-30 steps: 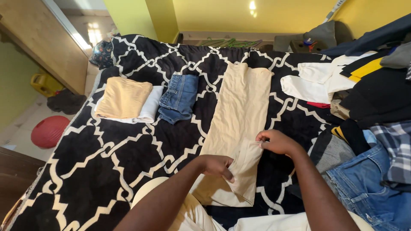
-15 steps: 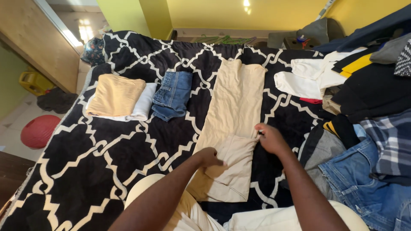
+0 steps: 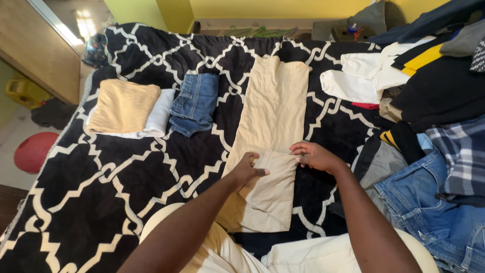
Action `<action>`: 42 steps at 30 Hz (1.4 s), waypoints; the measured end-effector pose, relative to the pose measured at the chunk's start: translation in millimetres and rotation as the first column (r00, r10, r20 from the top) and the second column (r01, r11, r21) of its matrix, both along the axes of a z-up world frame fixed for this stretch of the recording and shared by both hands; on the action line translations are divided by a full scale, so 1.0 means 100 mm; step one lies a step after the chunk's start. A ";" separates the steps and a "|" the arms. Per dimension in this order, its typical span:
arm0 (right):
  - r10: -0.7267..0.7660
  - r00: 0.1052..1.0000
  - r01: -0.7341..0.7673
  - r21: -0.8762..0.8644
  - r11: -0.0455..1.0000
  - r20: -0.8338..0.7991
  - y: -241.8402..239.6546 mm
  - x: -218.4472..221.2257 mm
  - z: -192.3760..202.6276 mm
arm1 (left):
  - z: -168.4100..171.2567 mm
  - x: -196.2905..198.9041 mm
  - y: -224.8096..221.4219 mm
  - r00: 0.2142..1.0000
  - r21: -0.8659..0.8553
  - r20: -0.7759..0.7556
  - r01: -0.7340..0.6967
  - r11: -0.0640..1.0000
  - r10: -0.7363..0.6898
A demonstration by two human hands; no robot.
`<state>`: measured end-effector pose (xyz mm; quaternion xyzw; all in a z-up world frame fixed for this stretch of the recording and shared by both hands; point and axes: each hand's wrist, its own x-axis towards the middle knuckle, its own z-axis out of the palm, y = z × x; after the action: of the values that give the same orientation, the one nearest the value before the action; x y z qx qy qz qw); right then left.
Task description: Folding shorts and pants on a bed
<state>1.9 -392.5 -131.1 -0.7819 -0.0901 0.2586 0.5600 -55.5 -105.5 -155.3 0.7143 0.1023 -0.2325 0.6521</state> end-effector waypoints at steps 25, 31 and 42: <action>-0.069 0.996 0.078 -0.168 0.983 0.061 0.15 0.13 -0.56 | 0.45 0.09 0.12 0.726 0.622 0.036 0.521 0.584 -0.687; -0.083 0.987 0.119 -0.284 0.951 0.134 0.37 -0.11 -0.09 | 0.23 0.10 0.22 0.786 0.575 -0.046 0.526 0.627 -0.616; 0.010 0.947 0.162 -0.503 0.849 0.321 0.51 -0.22 -0.14 | 0.19 0.06 0.28 0.712 0.560 -0.379 0.685 0.466 -0.591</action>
<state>-20.5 -341.9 -145.2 -0.9383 -0.0720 0.1242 0.3146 -49.7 -77.5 -135.9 0.8653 -0.0534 -0.4527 0.2083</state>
